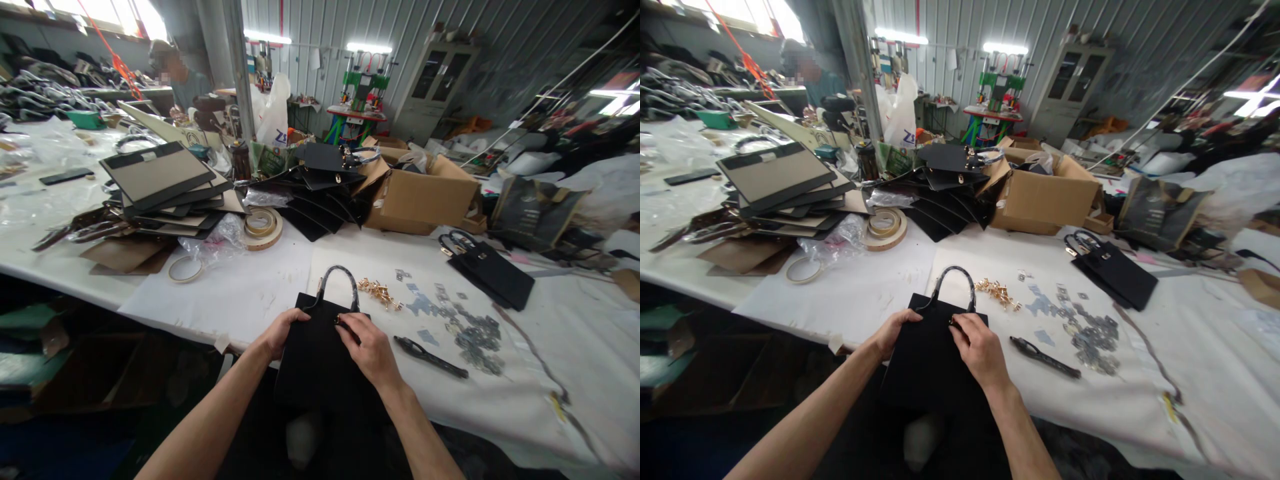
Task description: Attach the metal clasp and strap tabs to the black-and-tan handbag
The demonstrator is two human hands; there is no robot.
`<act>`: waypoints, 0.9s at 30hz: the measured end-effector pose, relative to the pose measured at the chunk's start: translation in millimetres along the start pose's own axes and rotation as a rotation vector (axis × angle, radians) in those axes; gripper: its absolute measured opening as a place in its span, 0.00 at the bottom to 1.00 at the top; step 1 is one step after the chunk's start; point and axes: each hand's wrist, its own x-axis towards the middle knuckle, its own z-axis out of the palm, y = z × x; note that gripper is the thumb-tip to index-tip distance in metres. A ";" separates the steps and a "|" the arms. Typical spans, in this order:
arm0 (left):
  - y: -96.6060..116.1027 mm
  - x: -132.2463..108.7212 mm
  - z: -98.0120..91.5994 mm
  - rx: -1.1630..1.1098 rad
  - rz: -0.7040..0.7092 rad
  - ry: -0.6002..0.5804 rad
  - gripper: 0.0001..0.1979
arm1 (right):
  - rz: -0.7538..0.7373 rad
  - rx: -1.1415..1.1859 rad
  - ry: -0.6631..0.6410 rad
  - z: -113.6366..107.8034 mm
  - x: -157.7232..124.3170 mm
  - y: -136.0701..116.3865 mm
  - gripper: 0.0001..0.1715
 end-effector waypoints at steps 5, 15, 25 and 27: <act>0.7 -0.9 1.7 0.049 0.008 0.020 0.13 | -0.036 -0.058 -0.013 -3.4 8.1 -6.6 0.16; -2.5 -3.0 4.7 0.082 0.106 0.019 0.09 | -0.153 -0.127 -0.154 -11.3 16.4 -4.9 0.20; -3.9 -2.1 6.2 0.086 0.137 0.009 0.09 | -0.137 -0.157 -0.110 -0.5 11.2 0.7 0.19; -4.6 -1.5 6.6 0.080 0.145 -0.001 0.09 | -0.136 -0.209 -0.089 3.1 7.6 -0.1 0.18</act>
